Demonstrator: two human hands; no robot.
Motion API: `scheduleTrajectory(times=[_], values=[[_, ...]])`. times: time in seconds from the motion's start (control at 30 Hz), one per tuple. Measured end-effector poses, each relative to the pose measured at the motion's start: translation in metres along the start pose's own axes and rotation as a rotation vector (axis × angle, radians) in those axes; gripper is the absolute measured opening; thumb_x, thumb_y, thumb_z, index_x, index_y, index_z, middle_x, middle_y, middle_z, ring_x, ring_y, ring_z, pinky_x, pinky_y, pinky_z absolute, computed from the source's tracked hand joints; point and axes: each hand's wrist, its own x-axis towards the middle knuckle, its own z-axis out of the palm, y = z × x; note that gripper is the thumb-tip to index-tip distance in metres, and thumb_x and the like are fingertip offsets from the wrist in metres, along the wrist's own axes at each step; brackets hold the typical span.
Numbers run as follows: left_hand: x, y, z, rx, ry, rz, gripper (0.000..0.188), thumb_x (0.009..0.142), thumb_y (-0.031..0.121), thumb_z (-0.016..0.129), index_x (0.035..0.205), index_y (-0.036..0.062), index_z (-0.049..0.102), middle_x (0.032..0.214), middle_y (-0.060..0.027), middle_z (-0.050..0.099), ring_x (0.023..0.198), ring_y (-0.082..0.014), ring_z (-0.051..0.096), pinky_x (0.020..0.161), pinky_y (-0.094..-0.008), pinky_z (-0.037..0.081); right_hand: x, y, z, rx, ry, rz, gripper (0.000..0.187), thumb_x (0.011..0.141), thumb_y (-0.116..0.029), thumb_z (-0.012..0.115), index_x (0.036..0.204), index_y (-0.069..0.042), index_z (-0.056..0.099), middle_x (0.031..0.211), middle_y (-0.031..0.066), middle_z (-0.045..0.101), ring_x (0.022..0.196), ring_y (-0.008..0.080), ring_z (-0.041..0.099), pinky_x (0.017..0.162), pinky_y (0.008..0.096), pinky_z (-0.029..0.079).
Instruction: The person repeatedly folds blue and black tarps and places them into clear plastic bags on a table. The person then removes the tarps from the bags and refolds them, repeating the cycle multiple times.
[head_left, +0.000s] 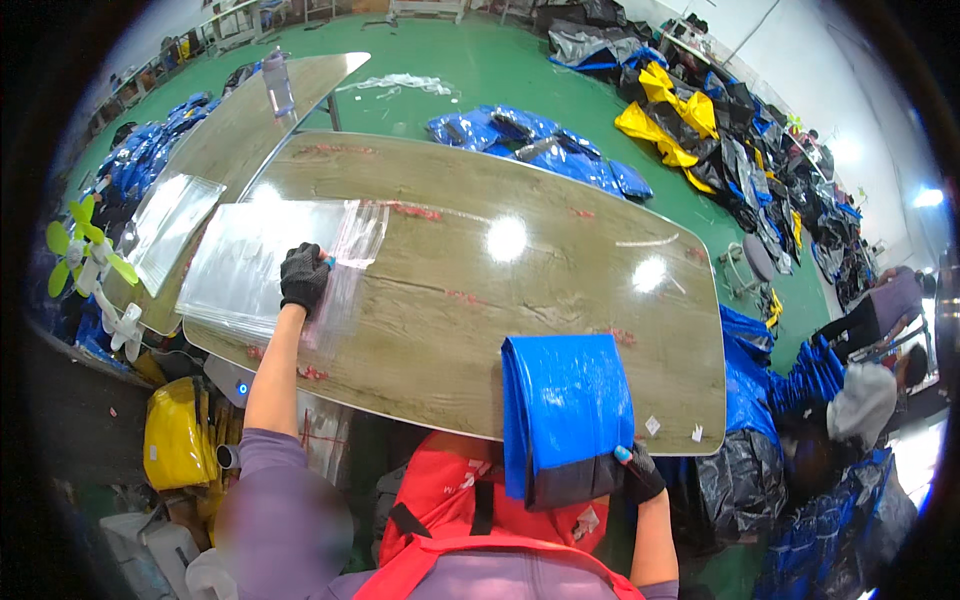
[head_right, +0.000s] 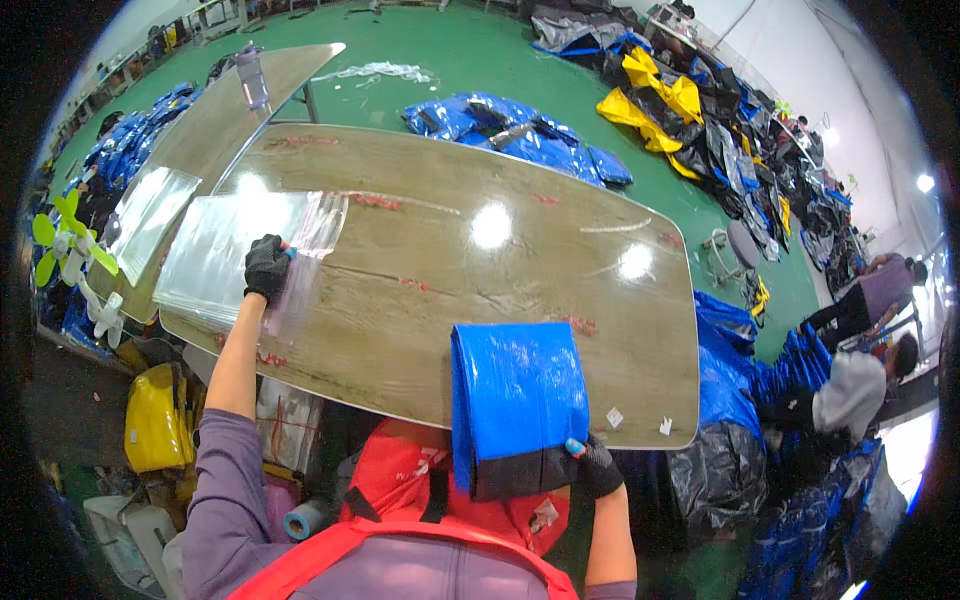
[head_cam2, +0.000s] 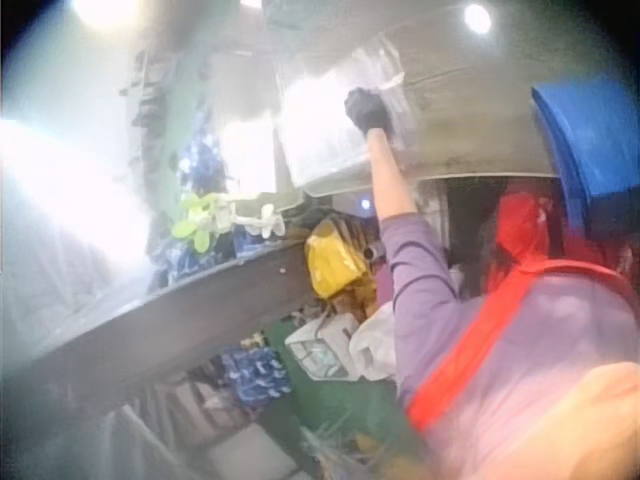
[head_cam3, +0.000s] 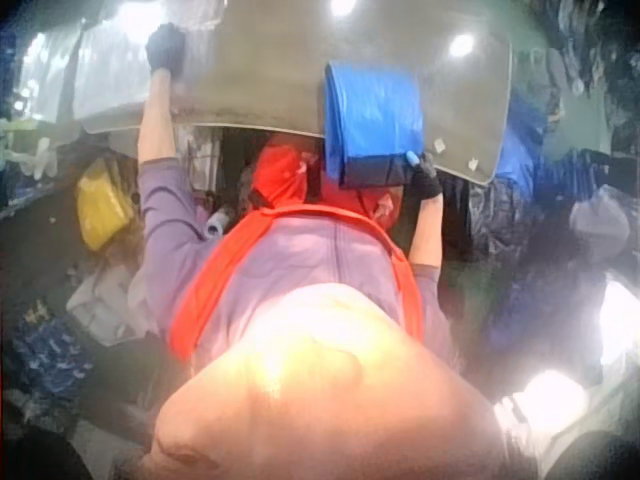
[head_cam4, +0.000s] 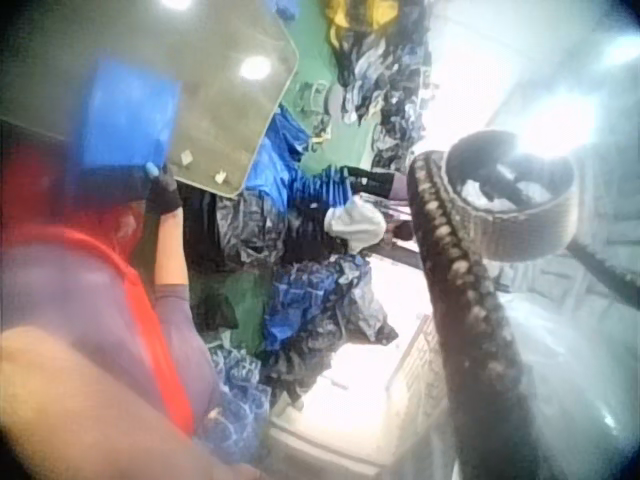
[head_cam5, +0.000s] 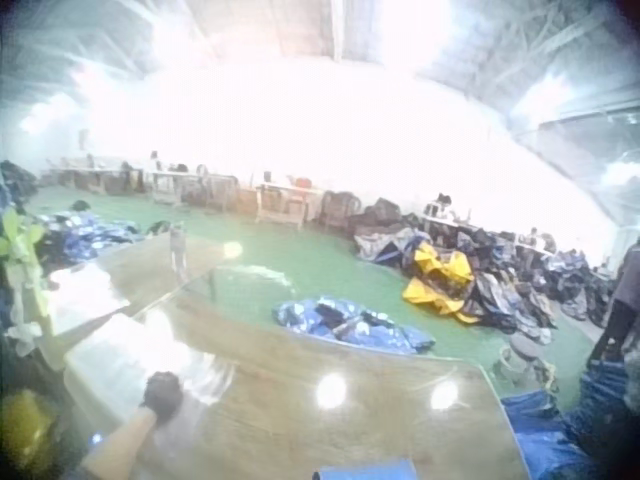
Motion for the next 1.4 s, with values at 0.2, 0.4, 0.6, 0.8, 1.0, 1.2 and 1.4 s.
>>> scheduleTrajectory(times=[0.2, 0.4, 0.6, 0.8, 1.0, 1.2, 1.4], values=[[-0.075, 0.179, -0.015, -0.474, -0.437, 0.317, 0.013, 0.072, 0.017, 0.063, 0.077, 0.0062, 0.059, 0.081, -0.0164, 0.057, 0.085, -0.0388, 0.054, 0.075, -0.0483, 0.042, -0.007, -0.009, -0.012, -0.006, 0.005, -0.193, 0.07, 0.083, -0.03, 0.069, 0.139, 0.0, 0.041, 0.136, 0.0144, 0.051, 0.122, 0.0283, 0.052, 0.104, 0.0416, 0.042], [-0.111, 0.222, -0.008, -0.484, -0.411, 0.452, 0.018, 0.068, 0.018, 0.069, 0.076, 0.0073, 0.058, 0.09, -0.0138, 0.057, 0.093, -0.036, 0.053, 0.086, -0.0463, 0.04, -0.017, -0.022, -0.021, -0.039, 0.178, -0.247, 0.062, 0.084, -0.025, 0.068, 0.136, -0.001, 0.045, 0.127, 0.0131, 0.057, 0.111, 0.0258, 0.059, 0.093, 0.0395, 0.05], [-0.102, 0.219, -0.007, -0.483, -0.403, 0.508, 0.018, 0.068, 0.019, 0.07, 0.078, 0.0077, 0.06, 0.092, -0.014, 0.058, 0.095, -0.036, 0.053, 0.09, -0.0473, 0.039, -0.013, -0.028, -0.005, -0.072, 0.05, -0.147, 0.058, 0.084, -0.019, 0.069, 0.134, 0.0, 0.046, 0.122, 0.014, 0.059, 0.108, 0.0248, 0.06, 0.091, 0.0386, 0.051], [-0.11, 0.224, -0.007, -0.407, -0.331, 0.532, 0.017, 0.074, 0.023, 0.067, 0.078, 0.0078, 0.061, 0.094, -0.0131, 0.06, 0.098, -0.0347, 0.054, 0.092, -0.0473, 0.038, -0.014, -0.028, -0.001, -0.066, 0.066, -0.141, 0.057, 0.085, -0.019, 0.067, 0.134, 0.0, 0.045, 0.123, 0.0145, 0.058, 0.109, 0.0253, 0.06, 0.093, 0.0394, 0.051], [-0.107, 0.22, 0.004, -0.482, -0.332, 0.423, 0.019, 0.077, 0.024, 0.067, 0.082, 0.006, 0.063, 0.092, -0.0134, 0.061, 0.095, -0.0352, 0.056, 0.091, -0.0468, 0.039, -0.016, -0.043, 0.003, -0.081, 0.081, -0.075, 0.059, 0.085, -0.02, 0.068, 0.135, 0.0, 0.044, 0.126, 0.0148, 0.056, 0.11, 0.0253, 0.059, 0.092, 0.0388, 0.051], [-0.103, 0.229, -0.024, -0.748, -0.438, 0.212, 0.019, 0.079, 0.024, 0.064, 0.084, 0.0064, 0.062, 0.089, -0.0128, 0.062, 0.089, -0.0357, 0.057, 0.08, -0.0427, 0.045, -0.007, -0.022, 0.05, -0.296, -0.07, -0.086, 0.06, 0.082, -0.03, 0.072, 0.129, 0.0, 0.05, 0.117, 0.0139, 0.061, 0.103, 0.0231, 0.062, 0.09, 0.0366, 0.051], [-0.113, 0.227, -0.087, -0.686, -0.482, 0.401, 0.008, 0.08, 0.013, 0.063, 0.084, 0.0064, 0.06, 0.099, -0.0136, 0.063, 0.097, -0.0347, 0.057, 0.093, -0.0466, 0.041, 0.046, 0.003, 0.067, -0.733, 0.087, -0.225, 0.038, 0.085, -0.039, 0.068, 0.094, -0.003, 0.061, 0.08, 0.0065, 0.063, 0.077, 0.0153, 0.059, 0.071, 0.0331, 0.05]])
